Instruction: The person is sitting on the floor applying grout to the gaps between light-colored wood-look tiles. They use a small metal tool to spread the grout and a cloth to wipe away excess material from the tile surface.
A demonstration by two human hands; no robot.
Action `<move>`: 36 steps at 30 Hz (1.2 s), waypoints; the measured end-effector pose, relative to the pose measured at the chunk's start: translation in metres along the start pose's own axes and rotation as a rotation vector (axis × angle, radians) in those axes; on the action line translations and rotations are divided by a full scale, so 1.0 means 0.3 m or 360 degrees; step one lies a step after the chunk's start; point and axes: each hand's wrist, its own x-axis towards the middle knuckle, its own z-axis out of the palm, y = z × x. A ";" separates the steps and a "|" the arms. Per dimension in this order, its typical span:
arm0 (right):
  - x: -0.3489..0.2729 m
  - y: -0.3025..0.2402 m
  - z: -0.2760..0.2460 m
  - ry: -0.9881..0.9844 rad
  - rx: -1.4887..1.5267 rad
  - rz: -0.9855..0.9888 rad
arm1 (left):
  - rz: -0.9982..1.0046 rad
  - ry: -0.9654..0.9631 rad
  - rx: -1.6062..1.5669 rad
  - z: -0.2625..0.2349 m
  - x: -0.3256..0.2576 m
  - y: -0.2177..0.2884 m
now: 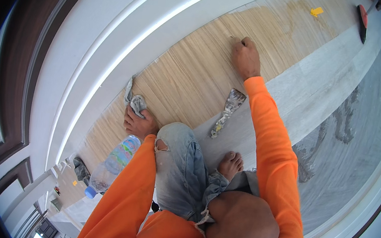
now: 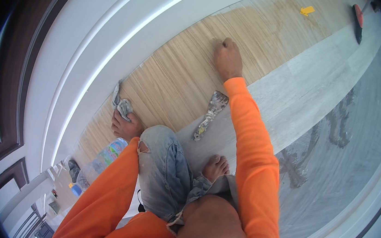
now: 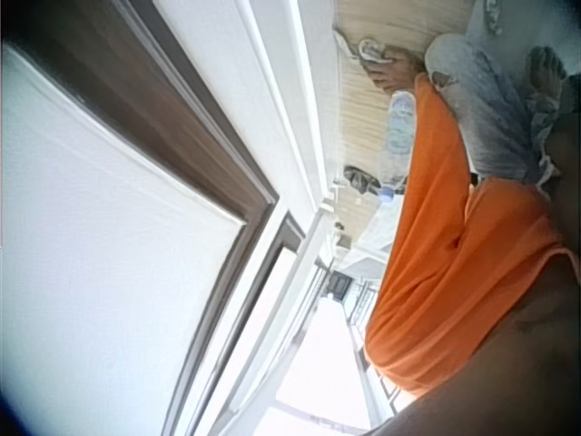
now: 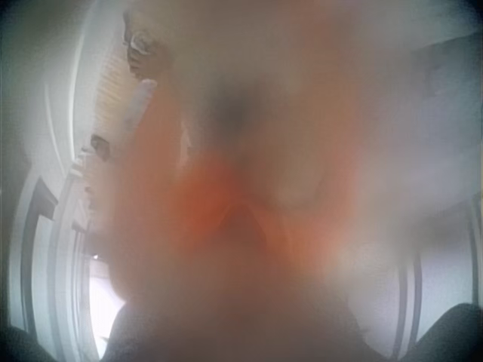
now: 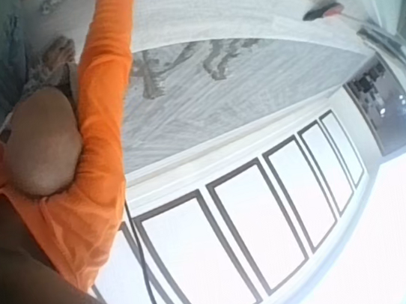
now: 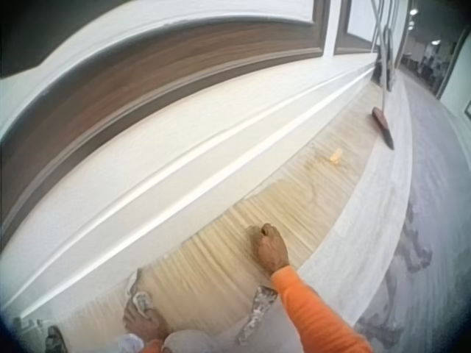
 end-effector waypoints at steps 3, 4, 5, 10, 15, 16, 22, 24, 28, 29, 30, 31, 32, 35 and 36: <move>-0.007 -0.006 0.000 -0.0039 0.0023 -0.0013 | 0.0012 0.0020 -0.0009 0.003 -0.001 -0.003; -0.010 -0.010 0.003 -0.0054 0.0034 -0.0057 | 0.0019 0.0040 -0.0015 0.005 -0.002 -0.005; -0.005 -0.005 0.001 -0.0041 0.0027 -0.0027 | 0.0018 0.0038 -0.0002 0.008 -0.001 -0.009; -0.012 -0.005 0.029 0.0001 0.0035 -0.0106 | 0.0008 0.0027 0.0003 0.005 -0.003 0.003; 0.004 0.015 0.009 -0.0049 0.0023 0.0129 | -0.0015 0.0012 0.0008 0.009 0.000 -0.003; 0.007 0.017 0.007 -0.0021 0.0043 0.0192 | -0.0020 0.0014 0.0004 0.011 0.000 0.000; 0.006 -0.023 0.014 -0.0027 0.0085 0.0075 | -0.0017 -0.0027 0.0016 0.003 0.000 -0.013; 0.016 -0.012 -0.015 -0.0047 0.0080 0.0287 | -0.0009 0.0004 0.0023 0.002 -0.002 -0.025; -0.043 0.010 0.038 -0.0032 0.0053 -0.0300 | -0.0024 0.0028 0.0005 0.006 -0.007 0.003; -0.029 -0.016 0.020 -0.0030 0.0090 -0.0080 | -0.0042 0.0008 0.0024 0.003 -0.010 -0.025; -0.019 0.012 -0.015 -0.0003 0.0091 0.0150 | -0.0043 -0.0014 0.0002 -0.003 -0.004 -0.006; -0.013 0.035 -0.041 0.0026 0.0091 0.0382 | -0.0043 -0.0036 -0.0021 -0.008 -0.003 0.011; -0.017 0.057 -0.036 0.0005 0.0051 0.0392 | -0.0037 -0.0023 -0.0015 -0.007 -0.011 0.020; -0.077 -0.027 -0.002 -0.0173 0.0072 -0.0281 | -0.0020 0.0011 0.0009 0.010 -0.014 0.010; -0.097 -0.089 -0.019 -0.0003 0.0339 -0.0281 | -0.0034 0.0011 0.0034 0.010 -0.013 -0.013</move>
